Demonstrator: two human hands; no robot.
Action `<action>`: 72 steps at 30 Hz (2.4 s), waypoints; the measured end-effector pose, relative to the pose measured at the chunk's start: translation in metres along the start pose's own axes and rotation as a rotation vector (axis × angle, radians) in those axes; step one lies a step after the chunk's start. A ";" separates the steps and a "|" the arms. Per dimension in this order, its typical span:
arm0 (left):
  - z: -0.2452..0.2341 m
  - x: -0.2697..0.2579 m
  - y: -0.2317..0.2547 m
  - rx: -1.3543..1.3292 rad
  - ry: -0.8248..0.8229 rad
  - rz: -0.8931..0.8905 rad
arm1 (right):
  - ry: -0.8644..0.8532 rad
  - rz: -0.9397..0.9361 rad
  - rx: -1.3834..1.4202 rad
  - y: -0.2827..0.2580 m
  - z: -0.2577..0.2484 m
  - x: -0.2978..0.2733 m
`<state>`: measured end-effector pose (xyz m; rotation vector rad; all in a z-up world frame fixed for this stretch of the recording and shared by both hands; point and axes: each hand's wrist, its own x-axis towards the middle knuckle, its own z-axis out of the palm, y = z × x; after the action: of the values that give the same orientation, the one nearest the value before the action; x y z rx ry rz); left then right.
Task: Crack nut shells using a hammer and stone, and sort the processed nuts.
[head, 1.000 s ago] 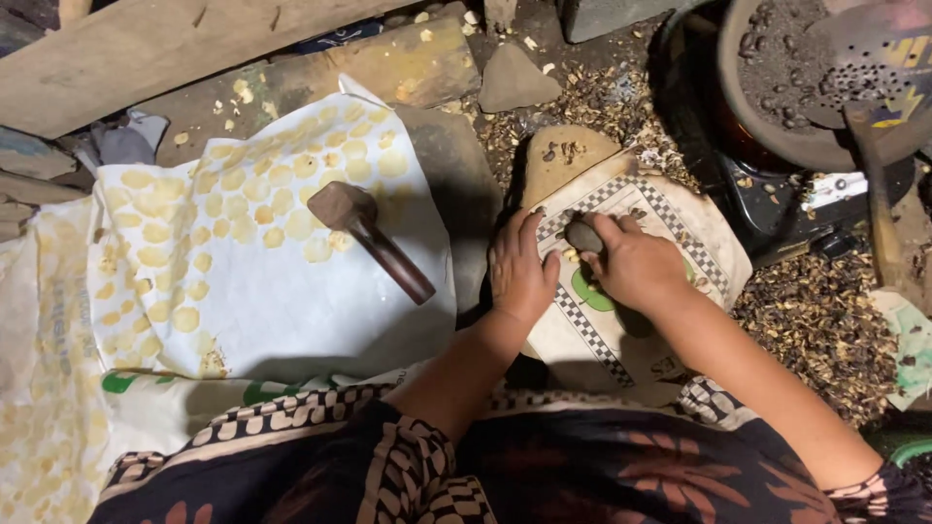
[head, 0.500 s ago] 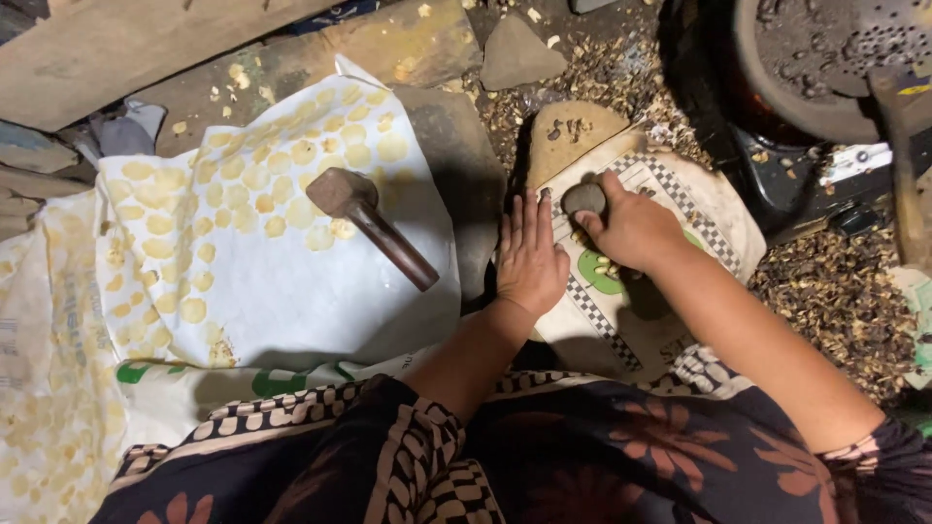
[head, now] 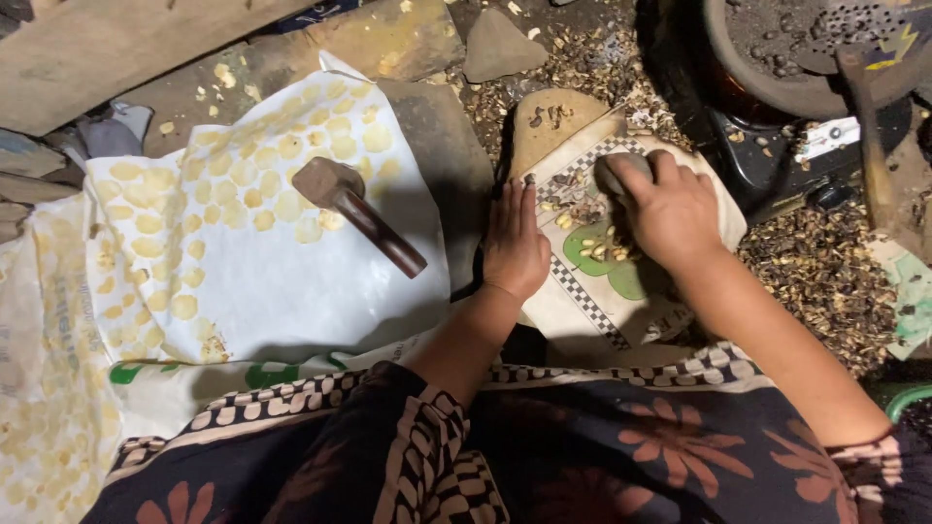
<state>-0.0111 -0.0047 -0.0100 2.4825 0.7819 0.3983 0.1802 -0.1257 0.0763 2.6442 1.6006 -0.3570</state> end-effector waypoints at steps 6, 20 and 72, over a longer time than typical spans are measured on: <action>0.004 0.011 -0.005 0.038 0.080 0.044 | 0.384 -0.125 0.122 0.023 -0.007 -0.039; 0.002 0.006 0.001 0.064 0.128 0.044 | 0.016 -0.012 0.411 0.011 0.026 -0.054; 0.031 0.014 0.013 -1.240 -0.503 -0.604 | 0.352 -0.022 0.260 0.015 0.031 -0.053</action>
<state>0.0189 -0.0172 -0.0270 1.0465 0.6937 -0.0156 0.1639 -0.1836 0.0561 3.0262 1.7863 -0.1083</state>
